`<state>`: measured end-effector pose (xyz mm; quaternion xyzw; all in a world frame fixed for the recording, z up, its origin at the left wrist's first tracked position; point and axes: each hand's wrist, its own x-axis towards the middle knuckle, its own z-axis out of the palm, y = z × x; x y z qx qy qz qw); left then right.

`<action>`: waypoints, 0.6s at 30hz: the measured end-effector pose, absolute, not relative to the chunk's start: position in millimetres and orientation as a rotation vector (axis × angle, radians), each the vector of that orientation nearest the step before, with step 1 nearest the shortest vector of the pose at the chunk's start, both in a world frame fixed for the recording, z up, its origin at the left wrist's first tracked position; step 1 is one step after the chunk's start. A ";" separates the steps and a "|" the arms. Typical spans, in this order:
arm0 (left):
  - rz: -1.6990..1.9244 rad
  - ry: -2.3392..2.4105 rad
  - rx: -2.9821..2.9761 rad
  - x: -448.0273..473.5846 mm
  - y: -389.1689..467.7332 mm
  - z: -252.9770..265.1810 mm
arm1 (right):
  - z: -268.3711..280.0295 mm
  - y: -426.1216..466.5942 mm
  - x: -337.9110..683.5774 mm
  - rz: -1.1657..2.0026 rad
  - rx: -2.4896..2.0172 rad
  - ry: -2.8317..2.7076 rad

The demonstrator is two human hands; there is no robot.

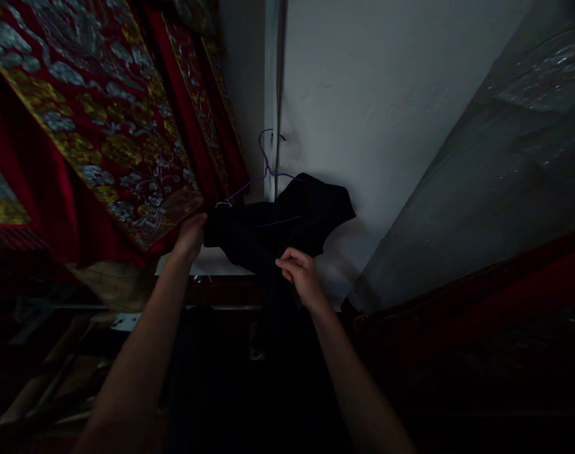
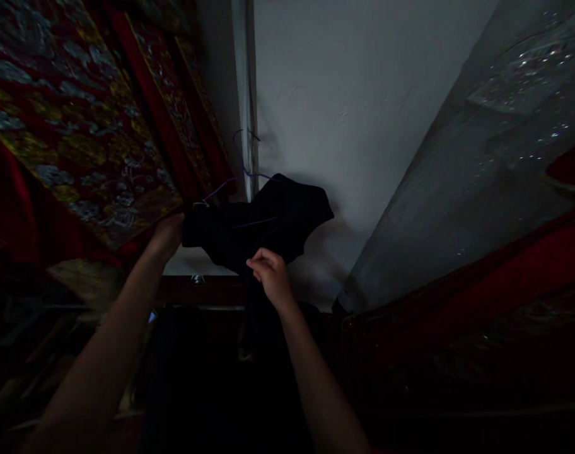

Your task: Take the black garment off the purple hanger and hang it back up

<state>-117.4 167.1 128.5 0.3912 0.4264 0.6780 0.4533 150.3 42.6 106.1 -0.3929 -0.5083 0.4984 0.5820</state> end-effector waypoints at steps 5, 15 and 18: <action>1.611 0.974 0.663 -90.3 130.0 73.7 | 79.5 23.2 142.0 1.173 -0.909 -0.991; 1.706 0.931 0.426 -37.6 70.6 8.5 | 58.9 -5.2 136.8 1.108 -0.928 -0.890; 1.726 0.940 0.440 -34.8 52.4 5.7 | 47.7 -6.3 144.3 1.084 -0.987 -0.900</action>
